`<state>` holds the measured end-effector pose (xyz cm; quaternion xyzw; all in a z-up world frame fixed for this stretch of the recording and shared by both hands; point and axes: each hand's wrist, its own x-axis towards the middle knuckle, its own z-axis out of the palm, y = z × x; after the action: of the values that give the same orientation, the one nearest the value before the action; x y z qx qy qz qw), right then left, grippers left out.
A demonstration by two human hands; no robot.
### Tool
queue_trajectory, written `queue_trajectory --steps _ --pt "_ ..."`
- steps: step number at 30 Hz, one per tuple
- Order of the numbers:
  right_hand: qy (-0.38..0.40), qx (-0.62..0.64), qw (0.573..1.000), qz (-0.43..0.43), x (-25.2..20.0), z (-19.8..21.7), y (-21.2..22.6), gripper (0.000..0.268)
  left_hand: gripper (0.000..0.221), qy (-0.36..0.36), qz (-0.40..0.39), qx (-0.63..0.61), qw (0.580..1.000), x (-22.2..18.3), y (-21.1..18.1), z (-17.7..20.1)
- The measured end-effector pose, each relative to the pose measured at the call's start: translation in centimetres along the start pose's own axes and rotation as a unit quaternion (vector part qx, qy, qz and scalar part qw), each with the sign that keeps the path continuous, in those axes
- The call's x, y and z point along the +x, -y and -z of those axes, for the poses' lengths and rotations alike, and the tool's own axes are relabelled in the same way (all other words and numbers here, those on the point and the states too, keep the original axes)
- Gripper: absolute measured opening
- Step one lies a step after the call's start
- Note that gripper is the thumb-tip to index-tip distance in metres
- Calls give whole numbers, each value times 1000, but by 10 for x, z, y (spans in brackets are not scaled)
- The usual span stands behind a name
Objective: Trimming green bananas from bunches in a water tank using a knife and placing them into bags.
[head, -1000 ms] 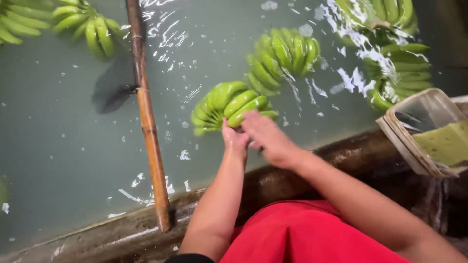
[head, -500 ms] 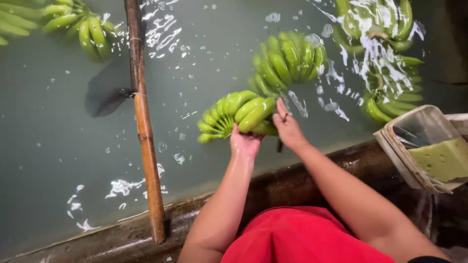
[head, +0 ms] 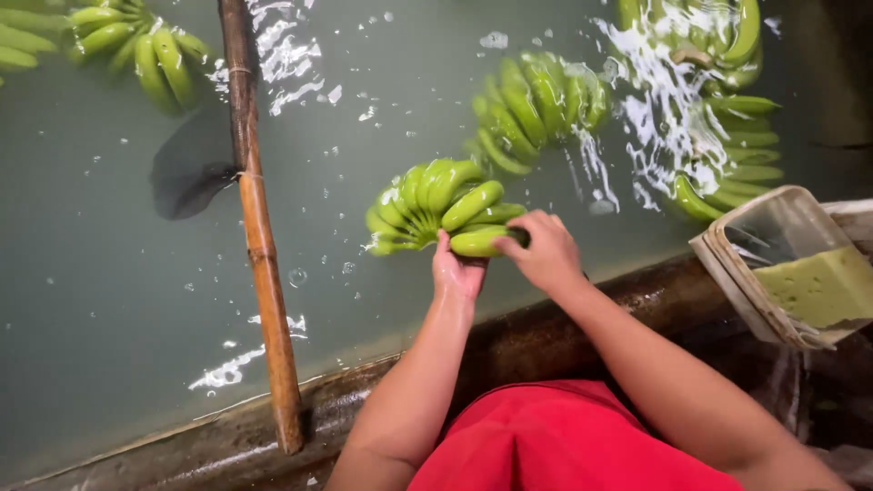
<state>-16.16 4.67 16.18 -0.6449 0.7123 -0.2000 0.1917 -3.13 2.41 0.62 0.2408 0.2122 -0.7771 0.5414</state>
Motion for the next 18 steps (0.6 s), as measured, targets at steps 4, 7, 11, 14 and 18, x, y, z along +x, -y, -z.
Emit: queue_trajectory --steps 4,7,11,14,18 --pt "-16 -28 998 -45 4 -23 -15 50 55 19 -3 4 1000 5 0 4" --pt "-1 161 987 -28 4 -57 -78 36 51 -8 -8 -2 1000 -1 -4 4" --pt "26 281 947 -152 32 -60 -94 51 49 -12 -2 1 1000 -4 -9 12" --pt "0 109 991 -79 48 -33 -33 73 48 -4 5 10 1000 -7 -7 14" --pt "19 62 998 -19 59 -51 -33 81 47 9 17 33 999 -24 -11 8"
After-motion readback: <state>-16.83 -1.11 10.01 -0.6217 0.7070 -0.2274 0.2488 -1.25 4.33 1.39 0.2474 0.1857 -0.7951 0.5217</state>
